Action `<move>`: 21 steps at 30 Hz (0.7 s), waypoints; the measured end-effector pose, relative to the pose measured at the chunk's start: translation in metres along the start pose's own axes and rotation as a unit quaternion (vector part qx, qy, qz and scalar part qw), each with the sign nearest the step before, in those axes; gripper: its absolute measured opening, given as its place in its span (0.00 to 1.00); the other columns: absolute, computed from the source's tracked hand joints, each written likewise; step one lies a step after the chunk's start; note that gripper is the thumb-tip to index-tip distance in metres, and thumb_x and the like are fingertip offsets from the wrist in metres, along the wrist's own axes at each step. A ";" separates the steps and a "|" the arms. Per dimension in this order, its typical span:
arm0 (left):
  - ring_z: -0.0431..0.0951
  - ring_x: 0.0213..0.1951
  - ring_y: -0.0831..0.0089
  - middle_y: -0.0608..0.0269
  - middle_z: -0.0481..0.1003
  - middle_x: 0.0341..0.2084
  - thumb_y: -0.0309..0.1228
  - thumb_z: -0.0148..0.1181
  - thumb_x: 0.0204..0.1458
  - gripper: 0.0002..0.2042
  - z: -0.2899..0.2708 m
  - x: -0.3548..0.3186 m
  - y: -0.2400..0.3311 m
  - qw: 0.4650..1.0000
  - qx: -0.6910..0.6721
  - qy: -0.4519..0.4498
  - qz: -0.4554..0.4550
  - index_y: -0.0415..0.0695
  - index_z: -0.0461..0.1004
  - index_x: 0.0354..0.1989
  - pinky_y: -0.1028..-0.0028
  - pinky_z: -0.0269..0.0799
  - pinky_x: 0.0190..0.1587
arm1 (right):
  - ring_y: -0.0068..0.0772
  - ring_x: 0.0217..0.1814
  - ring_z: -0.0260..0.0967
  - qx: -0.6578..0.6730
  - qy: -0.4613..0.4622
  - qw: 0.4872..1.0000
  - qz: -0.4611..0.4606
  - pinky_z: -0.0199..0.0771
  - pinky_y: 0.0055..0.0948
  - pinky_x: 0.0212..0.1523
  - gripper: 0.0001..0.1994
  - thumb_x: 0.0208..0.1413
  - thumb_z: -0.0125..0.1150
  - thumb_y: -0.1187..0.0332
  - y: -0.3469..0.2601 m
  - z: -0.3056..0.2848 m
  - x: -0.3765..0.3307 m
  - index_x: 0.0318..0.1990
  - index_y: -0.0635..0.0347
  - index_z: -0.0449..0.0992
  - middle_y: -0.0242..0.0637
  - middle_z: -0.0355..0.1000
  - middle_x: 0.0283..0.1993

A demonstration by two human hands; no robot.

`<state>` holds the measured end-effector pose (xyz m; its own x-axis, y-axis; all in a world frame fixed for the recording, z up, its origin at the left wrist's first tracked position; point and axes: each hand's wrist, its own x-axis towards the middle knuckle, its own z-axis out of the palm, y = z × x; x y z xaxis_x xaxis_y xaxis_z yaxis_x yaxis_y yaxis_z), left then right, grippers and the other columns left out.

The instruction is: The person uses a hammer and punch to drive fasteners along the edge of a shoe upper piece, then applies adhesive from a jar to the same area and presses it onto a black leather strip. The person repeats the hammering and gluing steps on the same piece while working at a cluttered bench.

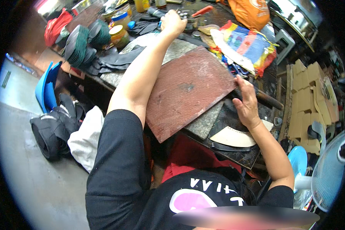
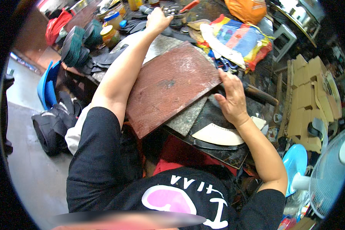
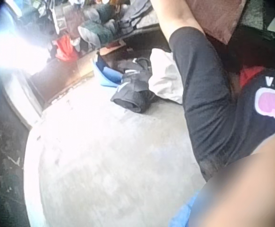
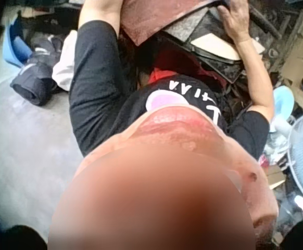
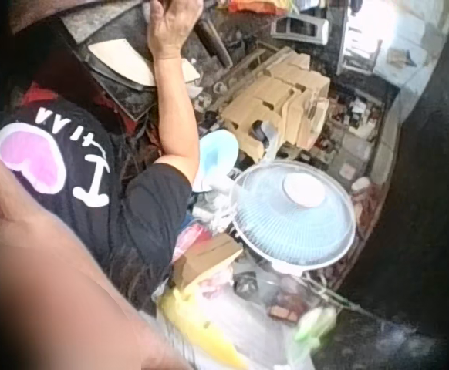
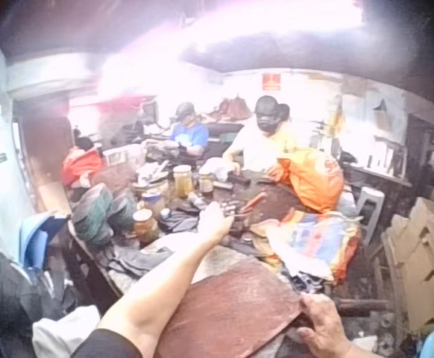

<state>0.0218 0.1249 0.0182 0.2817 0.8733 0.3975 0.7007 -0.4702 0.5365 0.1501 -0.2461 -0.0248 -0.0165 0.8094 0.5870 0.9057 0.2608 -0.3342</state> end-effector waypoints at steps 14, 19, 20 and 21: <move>0.76 0.49 0.44 0.41 0.75 0.46 0.40 0.71 0.46 0.29 -0.118 0.005 -0.175 0.987 0.103 0.123 -0.027 0.37 0.62 0.48 0.55 0.73 0.52 | 0.45 0.61 0.66 -0.005 -0.127 0.986 0.110 0.61 0.38 0.63 0.32 0.61 0.54 0.53 -0.024 -0.038 0.048 0.69 0.59 0.60 0.46 0.73 0.53; 0.78 0.43 0.43 0.41 0.77 0.38 0.47 0.69 0.49 0.28 -0.148 -0.006 -0.116 0.966 0.046 0.177 0.181 0.38 0.64 0.45 0.55 0.74 0.44 | 0.45 0.60 0.68 -0.063 -0.036 0.996 -0.046 0.65 0.39 0.61 0.29 0.58 0.62 0.56 -0.031 -0.017 0.108 0.64 0.60 0.67 0.51 0.72 0.56; 0.79 0.42 0.42 0.42 0.77 0.37 0.49 0.67 0.51 0.27 -0.153 -0.011 -0.097 0.958 0.042 0.154 0.239 0.40 0.63 0.45 0.54 0.74 0.42 | 0.46 0.61 0.68 -0.073 -0.013 0.993 -0.096 0.65 0.39 0.61 0.31 0.57 0.64 0.55 -0.033 0.000 0.125 0.65 0.60 0.66 0.53 0.71 0.58; 0.79 0.40 0.48 0.46 0.76 0.37 0.45 0.63 0.49 0.24 -0.149 -0.022 -0.079 0.972 -0.036 0.069 0.220 0.39 0.65 0.45 0.57 0.75 0.41 | 0.51 0.61 0.68 -0.017 -0.022 0.997 -0.077 0.64 0.40 0.63 0.34 0.53 0.67 0.53 -0.034 0.019 0.145 0.65 0.61 0.65 0.55 0.69 0.60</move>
<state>-0.1378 0.1237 0.0782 0.4500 0.5620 0.6940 0.4836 -0.8067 0.3397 0.1087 -0.1275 0.0572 -0.1749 0.7837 0.5960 0.9048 0.3666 -0.2165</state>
